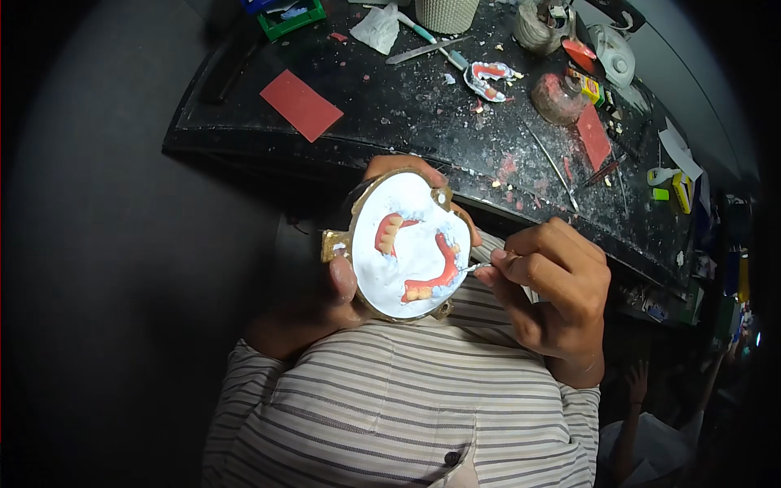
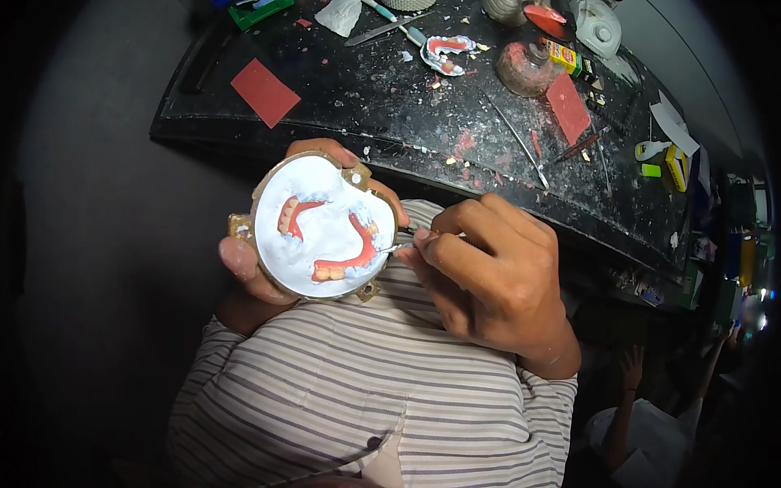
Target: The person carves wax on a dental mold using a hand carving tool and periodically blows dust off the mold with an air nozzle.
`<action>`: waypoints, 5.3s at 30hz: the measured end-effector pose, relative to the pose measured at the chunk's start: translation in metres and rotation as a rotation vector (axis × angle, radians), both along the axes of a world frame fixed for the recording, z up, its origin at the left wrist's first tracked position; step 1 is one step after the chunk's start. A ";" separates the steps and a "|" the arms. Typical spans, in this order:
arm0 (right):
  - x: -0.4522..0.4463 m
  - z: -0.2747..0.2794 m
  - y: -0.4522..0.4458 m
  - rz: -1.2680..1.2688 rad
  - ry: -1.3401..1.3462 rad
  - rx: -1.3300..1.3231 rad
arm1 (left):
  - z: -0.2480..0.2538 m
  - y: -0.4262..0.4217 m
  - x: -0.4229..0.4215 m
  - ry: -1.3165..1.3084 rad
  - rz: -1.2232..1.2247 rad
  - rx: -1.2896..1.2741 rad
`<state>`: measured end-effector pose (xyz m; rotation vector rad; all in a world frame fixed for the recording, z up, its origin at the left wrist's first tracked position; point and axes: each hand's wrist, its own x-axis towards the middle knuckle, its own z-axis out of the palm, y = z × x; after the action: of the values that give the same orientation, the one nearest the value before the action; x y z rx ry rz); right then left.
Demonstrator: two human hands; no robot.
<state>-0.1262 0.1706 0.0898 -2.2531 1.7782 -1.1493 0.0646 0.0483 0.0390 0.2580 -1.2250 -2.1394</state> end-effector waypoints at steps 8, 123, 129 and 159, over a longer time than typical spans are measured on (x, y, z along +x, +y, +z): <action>0.004 -0.008 -0.004 -0.031 -0.014 -0.043 | -0.006 -0.005 0.003 -0.016 -0.028 0.040; 0.014 0.007 0.006 -0.007 -0.197 -0.089 | -0.013 -0.014 0.009 0.369 -0.317 0.212; 0.021 0.005 -0.001 -0.025 -0.157 -0.083 | -0.012 -0.011 0.008 0.203 -0.150 0.165; 0.014 -0.018 -0.005 -0.073 -0.086 -0.078 | -0.024 -0.004 -0.002 0.113 0.021 0.247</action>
<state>-0.1122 0.1654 0.0715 -2.1604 1.8279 -1.3299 0.0630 0.0448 0.0151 0.2505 -0.8902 -2.2542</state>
